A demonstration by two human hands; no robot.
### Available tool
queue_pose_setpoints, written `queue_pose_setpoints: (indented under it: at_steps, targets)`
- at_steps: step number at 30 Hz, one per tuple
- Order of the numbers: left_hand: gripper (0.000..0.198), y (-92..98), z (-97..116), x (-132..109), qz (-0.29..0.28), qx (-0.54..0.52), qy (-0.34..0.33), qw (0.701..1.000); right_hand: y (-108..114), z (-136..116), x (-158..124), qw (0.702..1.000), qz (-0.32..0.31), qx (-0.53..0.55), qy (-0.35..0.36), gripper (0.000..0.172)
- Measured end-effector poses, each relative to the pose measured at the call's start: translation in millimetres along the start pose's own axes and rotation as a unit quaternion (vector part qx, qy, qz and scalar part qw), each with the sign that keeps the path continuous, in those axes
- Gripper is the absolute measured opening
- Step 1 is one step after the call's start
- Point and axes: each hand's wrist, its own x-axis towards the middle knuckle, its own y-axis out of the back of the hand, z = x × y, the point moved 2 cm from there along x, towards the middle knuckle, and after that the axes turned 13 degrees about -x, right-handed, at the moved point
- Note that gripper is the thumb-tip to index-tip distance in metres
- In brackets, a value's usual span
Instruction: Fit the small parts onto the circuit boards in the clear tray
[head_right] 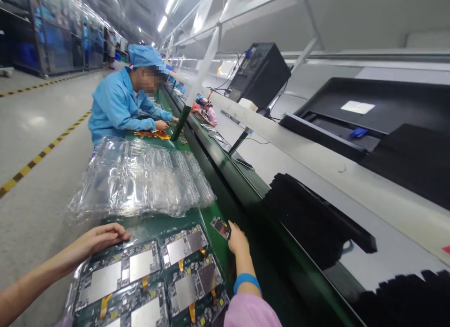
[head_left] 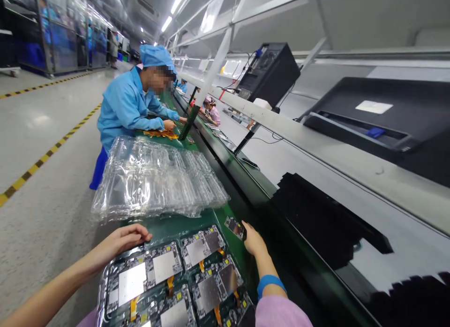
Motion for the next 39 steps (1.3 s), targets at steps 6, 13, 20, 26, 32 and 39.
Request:
queue_pose_setpoints:
  at_steps: [6, 13, 20, 26, 32, 39]
  targets:
    - [0.029, 9.6, -9.8, 6.3, -0.019, -0.021, -0.005, 1.0, 1.2, -2.5, -14.7, 0.991, -0.057, -0.008, -0.123, 0.056]
    - [0.035, 2.1, -4.4, 0.3, -0.003, -0.029, -0.001, 1.0, -2.9, -30.7, -10.8, 0.981, -0.059, 0.049, -0.179, 0.102]
    - [0.042, 0.5, 3.2, -4.4, 0.026, -0.012, 0.008, 1.0, 8.1, -32.0, -20.2, 0.977, 0.051, 0.136, -0.159, 0.074]
    - [0.039, 5.0, 10.4, -7.9, 0.029, 0.043, 0.0, 0.999, 22.3, -31.3, -43.2, 0.961, 0.176, 0.195, -0.091, 0.023]
    - [0.032, 8.6, 15.4, -12.2, 0.038, 0.062, -0.017, 0.997, 53.9, -13.0, -113.8, 0.955, 0.207, 0.21, -0.007, 0.01]
    - [0.024, 8.3, 20.7, -16.1, 0.051, 0.082, -0.034, 0.995, 103.5, -29.8, -281.4, 0.881, -0.138, 0.439, 0.108, 0.022]
